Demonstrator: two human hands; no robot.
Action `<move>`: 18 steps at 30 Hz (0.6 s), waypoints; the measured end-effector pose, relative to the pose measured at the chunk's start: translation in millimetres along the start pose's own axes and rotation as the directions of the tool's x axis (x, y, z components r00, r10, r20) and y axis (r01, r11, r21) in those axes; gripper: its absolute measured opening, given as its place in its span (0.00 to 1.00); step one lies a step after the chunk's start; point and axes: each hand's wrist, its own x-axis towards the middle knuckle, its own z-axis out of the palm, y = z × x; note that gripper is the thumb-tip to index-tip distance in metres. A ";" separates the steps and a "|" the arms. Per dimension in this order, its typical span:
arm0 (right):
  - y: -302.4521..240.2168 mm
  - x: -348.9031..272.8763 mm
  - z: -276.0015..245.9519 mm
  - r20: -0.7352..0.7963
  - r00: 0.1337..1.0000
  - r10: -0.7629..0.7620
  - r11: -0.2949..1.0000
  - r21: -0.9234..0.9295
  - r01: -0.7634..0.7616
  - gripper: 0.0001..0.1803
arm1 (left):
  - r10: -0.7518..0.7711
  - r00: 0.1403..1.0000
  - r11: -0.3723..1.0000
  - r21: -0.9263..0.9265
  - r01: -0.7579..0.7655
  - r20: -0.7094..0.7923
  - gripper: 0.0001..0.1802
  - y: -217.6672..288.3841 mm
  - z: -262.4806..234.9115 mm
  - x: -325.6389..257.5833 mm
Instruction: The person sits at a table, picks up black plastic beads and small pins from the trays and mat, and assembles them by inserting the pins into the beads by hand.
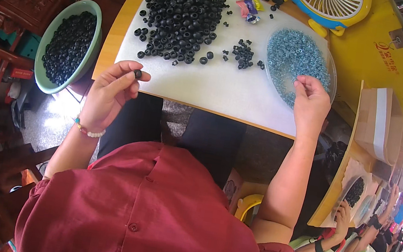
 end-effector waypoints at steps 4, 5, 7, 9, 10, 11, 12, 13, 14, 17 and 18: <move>8.1 0.5 -1.0 0.043 0.999 -0.006 1.000 0.026 0.005 0.08 | -0.173 0.984 0.965 -0.192 0.176 0.032 0.11 -0.6 10.3 -2.7; 7.6 -0.7 -0.3 0.045 0.999 -0.006 1.000 0.028 0.004 0.08 | -0.197 0.979 0.952 -0.230 0.203 0.049 0.11 -2.1 12.3 -3.2; 3.0 -3.6 1.6 0.036 0.999 0.006 0.999 -0.046 -0.004 0.10 | -0.218 0.972 0.933 -0.275 0.234 0.086 0.10 -5.6 13.4 -3.5; 6.6 -4.4 5.9 0.022 1.000 0.002 0.999 -0.043 -0.001 0.11 | -0.220 0.972 0.937 -0.259 0.234 0.084 0.10 -7.5 16.1 -4.3; 7.5 -4.4 7.2 0.007 1.000 -0.002 0.999 -0.043 0.002 0.12 | -0.222 0.972 0.941 -0.243 0.236 0.083 0.10 -8.5 17.5 -4.7; 5.5 -3.6 8.4 0.006 1.000 -0.002 0.999 -0.043 0.002 0.12 | -0.222 0.971 0.941 -0.243 0.236 0.084 0.10 -9.6 18.2 -5.1; 1.7 -2.8 11.0 0.045 0.998 -0.040 0.995 -0.086 0.044 0.12 | -0.231 0.969 0.937 -0.250 0.245 0.083 0.10 -10.9 18.5 -5.8; -2.7 -2.0 13.6 0.086 0.993 -0.077 0.988 -0.127 0.087 0.12 | -0.240 0.967 0.933 -0.257 0.253 0.082 0.10 -12.5 18.8 -6.5; -8.9 -1.7 16.1 0.086 0.993 -0.075 0.988 -0.127 0.086 0.12 | -0.241 0.967 0.933 -0.257 0.254 0.082 0.10 -14.5 19.1 -6.9; -23.5 2.6 19.7 0.206 0.977 -0.050 0.910 -0.395 0.129 0.11 | -0.284 0.954 0.904 -0.306 0.298 0.091 0.11 -17.8 21.2 -8.6; -24.7 5.3 19.7 0.225 0.974 -0.017 0.902 -0.418 0.112 0.11 | -0.295 0.952 0.903 -0.301 0.306 0.083 0.13 -18.0 23.1 -9.1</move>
